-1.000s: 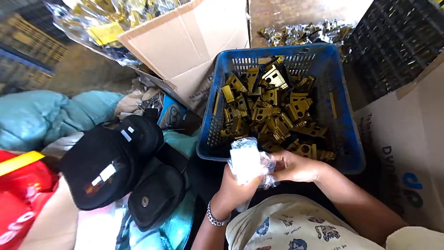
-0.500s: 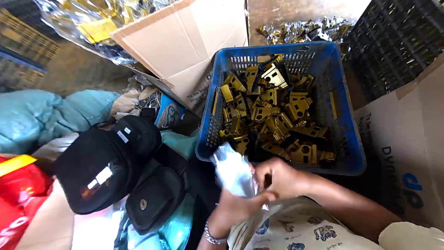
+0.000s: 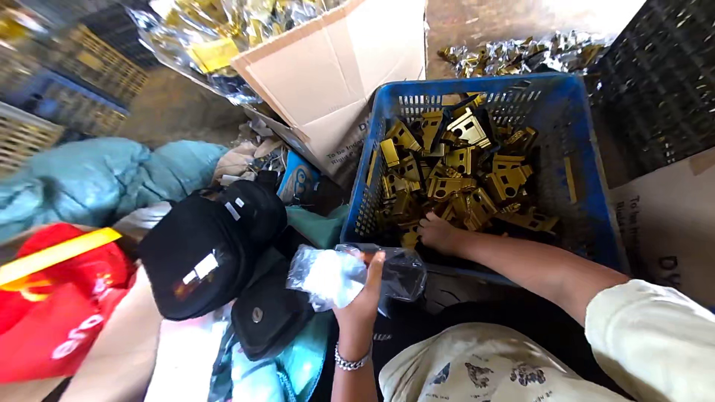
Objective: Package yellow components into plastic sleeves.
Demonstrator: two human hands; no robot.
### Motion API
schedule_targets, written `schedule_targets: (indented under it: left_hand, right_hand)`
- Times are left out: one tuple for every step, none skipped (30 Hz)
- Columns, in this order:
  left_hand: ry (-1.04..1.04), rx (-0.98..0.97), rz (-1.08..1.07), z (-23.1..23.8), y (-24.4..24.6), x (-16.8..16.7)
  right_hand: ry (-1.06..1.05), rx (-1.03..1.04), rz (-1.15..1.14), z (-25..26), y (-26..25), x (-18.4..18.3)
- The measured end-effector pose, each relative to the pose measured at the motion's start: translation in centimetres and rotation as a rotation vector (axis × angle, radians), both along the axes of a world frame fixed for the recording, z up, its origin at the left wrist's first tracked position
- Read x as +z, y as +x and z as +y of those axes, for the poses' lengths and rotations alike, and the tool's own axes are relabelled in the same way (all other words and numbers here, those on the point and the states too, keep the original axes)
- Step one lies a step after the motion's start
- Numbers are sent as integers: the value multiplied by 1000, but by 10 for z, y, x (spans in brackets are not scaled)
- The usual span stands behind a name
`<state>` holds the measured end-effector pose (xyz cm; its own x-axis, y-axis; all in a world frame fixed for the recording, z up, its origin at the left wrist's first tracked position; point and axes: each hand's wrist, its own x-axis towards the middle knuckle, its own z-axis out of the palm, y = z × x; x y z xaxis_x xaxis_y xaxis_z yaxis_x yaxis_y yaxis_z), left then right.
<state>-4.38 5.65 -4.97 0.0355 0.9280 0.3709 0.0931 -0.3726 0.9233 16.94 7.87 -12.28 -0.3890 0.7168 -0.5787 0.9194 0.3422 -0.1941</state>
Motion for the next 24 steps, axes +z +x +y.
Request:
schedule_targets:
  left_hand:
    - [-6,17,15,0,2,1]
    - [-31,16,25,0,4,2]
    - [-71,2,24,1,6,4]
    - [-112,-22,11,2,9,6]
    - [-144,-50,-13,2,13,7]
    - [-163,-76,-33,3,17,7]
    - [-169,-102,-50,2,23,6]
    - [-167,-126,-66,2,31,4]
    - [-165,-142,-78,1,41,3]
    - [-158,-163,-83,-1,50,2]
    - [-145,-182,-78,-3,59,2]
    - [-129,-196,-67,-5,68,3]
    - [-127,-205,-67,-8,75,4]
    - [-145,-217,-87,-12,81,6]
    - [-189,-233,-146,-14,86,8]
    - [-270,-242,-236,-16,88,12]
    - [-382,-244,-349,-15,89,18]
    - [-512,-253,-462,-12,88,26]
    - [-626,-270,-536,-8,84,33]
    - [-703,-277,-580,-4,77,38]
    - [-730,-272,-596,-2,70,41]
    - [-709,-274,-582,1,63,43]
    - [-665,-265,-540,2,59,46]
    - [-599,-258,-482,0,58,47]
  right_hand:
    - [20,-5,8,-2,3,6]
    - [15,-50,21,-5,7,17]
    - [6,-137,45,-8,14,31]
    - [37,-256,107,-13,26,44]
    - [137,-400,219,-23,40,54]
    - [296,-563,388,-38,54,61]
    - [468,-735,589,-54,64,67]
    - [607,-917,833,-70,69,74]
    - [664,-1086,1118,-85,70,81]
    - [635,-1194,1441,-98,69,89]
    - [552,-1226,1709,-109,65,96]
    - [461,-1220,1896,-118,59,100]
    - [388,-1201,1986,-125,51,102]
    - [339,-1197,1995,-128,42,103]
    - [329,-1207,1952,-127,33,105]
    - [365,-1202,1884,-125,24,105]
    - [474,-1158,1805,-124,17,103]
    - [654,-1049,1678,-122,13,97]
    - [843,-898,1512,-121,12,90]
    - [959,-754,1369,-122,12,85]
    - [980,-632,1277,-127,11,85]
    - [953,-539,1224,-131,12,87]
    - [934,-496,1185,-134,14,88]
    - [957,-519,1124,-134,17,86]
